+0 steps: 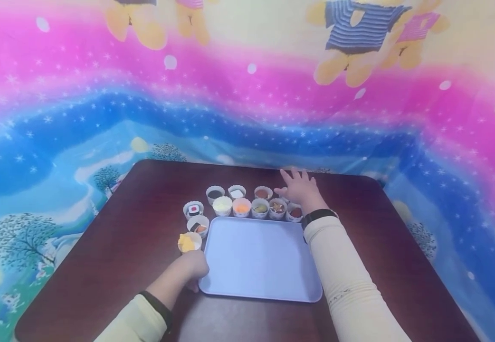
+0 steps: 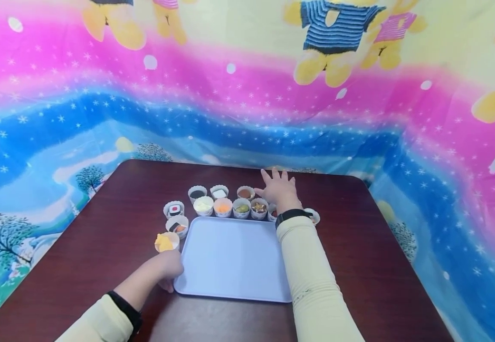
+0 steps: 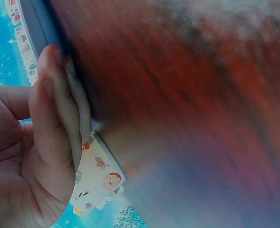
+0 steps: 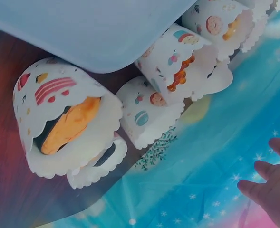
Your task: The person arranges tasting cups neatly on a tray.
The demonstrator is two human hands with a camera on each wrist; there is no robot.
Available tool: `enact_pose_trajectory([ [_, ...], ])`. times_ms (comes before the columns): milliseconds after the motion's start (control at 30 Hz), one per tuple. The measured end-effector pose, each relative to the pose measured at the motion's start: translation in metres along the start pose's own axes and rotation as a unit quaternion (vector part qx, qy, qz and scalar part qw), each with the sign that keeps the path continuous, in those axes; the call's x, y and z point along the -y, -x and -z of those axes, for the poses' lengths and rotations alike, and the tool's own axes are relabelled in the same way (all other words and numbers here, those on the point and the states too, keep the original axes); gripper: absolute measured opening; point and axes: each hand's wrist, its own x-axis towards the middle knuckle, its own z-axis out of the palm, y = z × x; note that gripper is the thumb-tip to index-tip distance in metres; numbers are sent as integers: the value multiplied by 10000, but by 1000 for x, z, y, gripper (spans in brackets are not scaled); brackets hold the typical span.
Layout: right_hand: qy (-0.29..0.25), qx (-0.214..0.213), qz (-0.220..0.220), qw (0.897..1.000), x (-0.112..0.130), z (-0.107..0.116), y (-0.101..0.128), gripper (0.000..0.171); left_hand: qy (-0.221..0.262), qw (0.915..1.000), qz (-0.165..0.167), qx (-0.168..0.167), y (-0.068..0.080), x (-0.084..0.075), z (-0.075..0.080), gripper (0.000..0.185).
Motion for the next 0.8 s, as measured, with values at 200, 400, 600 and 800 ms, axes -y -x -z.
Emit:
enact_pose_trajectory([
  [200, 194, -166, 479, 9985, 12, -2, -3, 76, 714, 9967, 380, -41, 1, -6, -2, 19],
  [400, 34, -56, 1124, 9936, 30, -9, -3, 69, 118, 9999, 42, 87, 6, -11, 0, 25],
  [600, -394, 323, 1406, 9888, 51, -17, -2, 60, 208, 9997, 50, 111, 10, -18, 2, 24],
  [800, 67, 486, 1548, 9867, 68, -26, -5, 48, 49, 10000, -37, 75, 12, -20, 2, 25],
])
